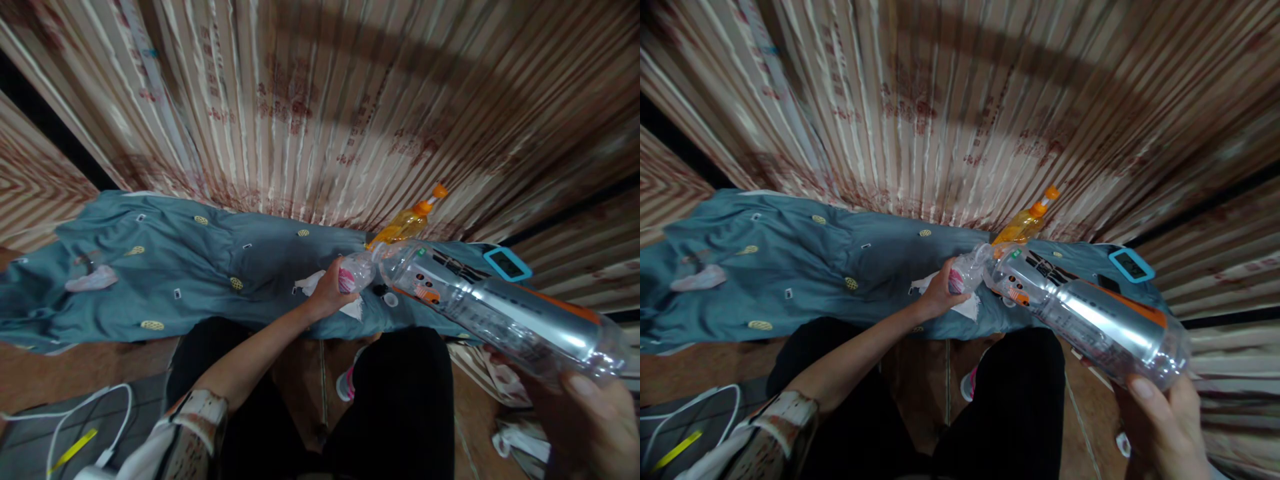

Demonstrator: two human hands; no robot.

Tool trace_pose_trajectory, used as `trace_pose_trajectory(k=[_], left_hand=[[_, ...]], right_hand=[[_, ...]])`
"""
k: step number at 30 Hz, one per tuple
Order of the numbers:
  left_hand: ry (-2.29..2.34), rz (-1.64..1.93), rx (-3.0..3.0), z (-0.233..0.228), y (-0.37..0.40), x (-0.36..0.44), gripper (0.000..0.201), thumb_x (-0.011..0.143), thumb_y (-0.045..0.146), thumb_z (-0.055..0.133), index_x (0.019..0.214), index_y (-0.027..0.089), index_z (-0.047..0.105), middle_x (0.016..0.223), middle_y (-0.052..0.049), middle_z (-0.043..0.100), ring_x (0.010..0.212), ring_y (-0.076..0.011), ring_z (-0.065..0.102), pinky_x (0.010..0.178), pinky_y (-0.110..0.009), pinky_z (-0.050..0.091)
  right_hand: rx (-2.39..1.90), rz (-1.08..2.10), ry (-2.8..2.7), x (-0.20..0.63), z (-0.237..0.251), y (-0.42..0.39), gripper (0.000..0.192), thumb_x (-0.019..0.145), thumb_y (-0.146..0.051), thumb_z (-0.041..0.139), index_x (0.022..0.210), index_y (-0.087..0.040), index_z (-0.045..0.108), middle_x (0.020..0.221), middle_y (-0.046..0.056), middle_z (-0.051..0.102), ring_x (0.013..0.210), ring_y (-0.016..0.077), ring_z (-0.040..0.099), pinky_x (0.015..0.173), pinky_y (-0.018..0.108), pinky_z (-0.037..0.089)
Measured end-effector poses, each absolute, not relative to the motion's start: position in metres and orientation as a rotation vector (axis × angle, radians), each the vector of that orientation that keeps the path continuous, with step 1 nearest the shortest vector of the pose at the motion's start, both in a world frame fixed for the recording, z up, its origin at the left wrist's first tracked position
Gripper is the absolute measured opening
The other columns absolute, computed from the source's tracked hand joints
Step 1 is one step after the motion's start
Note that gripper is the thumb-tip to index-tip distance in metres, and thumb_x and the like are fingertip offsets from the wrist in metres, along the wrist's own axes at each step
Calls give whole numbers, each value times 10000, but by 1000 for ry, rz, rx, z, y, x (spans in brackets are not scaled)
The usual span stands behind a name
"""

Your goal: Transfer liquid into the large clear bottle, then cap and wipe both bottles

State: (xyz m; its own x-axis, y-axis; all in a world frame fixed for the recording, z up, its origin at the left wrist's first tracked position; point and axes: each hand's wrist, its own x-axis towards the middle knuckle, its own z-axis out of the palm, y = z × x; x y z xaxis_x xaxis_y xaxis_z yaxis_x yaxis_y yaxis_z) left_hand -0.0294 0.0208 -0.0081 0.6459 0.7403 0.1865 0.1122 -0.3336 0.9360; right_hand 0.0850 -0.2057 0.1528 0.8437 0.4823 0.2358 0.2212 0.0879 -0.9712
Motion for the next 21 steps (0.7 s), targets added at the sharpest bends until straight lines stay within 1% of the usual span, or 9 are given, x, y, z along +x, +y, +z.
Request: trace_pose_trajectory(k=[2,7,10,11,15,17,21], left_hand=[[688,744,1818,-7,21,-30,866,637,261,785,1380,160,351,1344,-154,515,1187,-313,540,1039,-480,421],[677,762,1806,-10,21,-29,880,627,254,790,1378,154,343,1341,-156,521,1210,-318,530,1050,-488,414],[675,775,1807,-12,22,-28,889,616,252,798,1375,167,341,1337,-146,528,1207,-315,534,1048,-488,417],[674,776,1810,-12,22,-28,885,620,252,795,1375,171,340,1338,-144,529,1205,-314,536,1046,-487,419],[676,777,1822,-12,21,-28,866,637,253,782,1376,163,339,1345,-149,525,1206,-321,536,1045,-488,422],[676,783,1828,-12,21,-28,863,638,251,779,1377,162,340,1346,-148,525,1211,-326,534,1047,-487,420],[660,784,1824,-13,22,-28,879,630,260,785,1380,172,335,1356,-153,517,1226,-324,526,1055,-495,411]], right_hand=[[-1479,180,-597,86,151,-206,563,621,-446,727,1135,-225,661,1176,110,624,1182,400,521,1001,563,421],[-1527,183,-591,83,152,-206,528,683,-461,705,1157,-233,658,1215,103,604,1187,371,528,982,546,454],[-1518,170,-615,85,153,-206,595,598,-468,755,1133,-225,664,1219,102,601,1179,383,530,964,536,474],[-1511,166,-617,86,153,-206,601,593,-460,757,1136,-220,662,1217,104,602,1182,384,528,958,535,479],[-1496,203,-623,87,153,-206,572,658,-441,735,1179,-226,643,1198,112,614,1219,375,506,953,535,485],[-1502,212,-631,87,154,-207,576,662,-444,737,1190,-236,640,1186,112,621,1200,375,521,932,535,497],[-1493,220,-623,88,154,-208,573,663,-386,726,1211,-243,632,1150,106,635,1142,369,566,896,525,519]])
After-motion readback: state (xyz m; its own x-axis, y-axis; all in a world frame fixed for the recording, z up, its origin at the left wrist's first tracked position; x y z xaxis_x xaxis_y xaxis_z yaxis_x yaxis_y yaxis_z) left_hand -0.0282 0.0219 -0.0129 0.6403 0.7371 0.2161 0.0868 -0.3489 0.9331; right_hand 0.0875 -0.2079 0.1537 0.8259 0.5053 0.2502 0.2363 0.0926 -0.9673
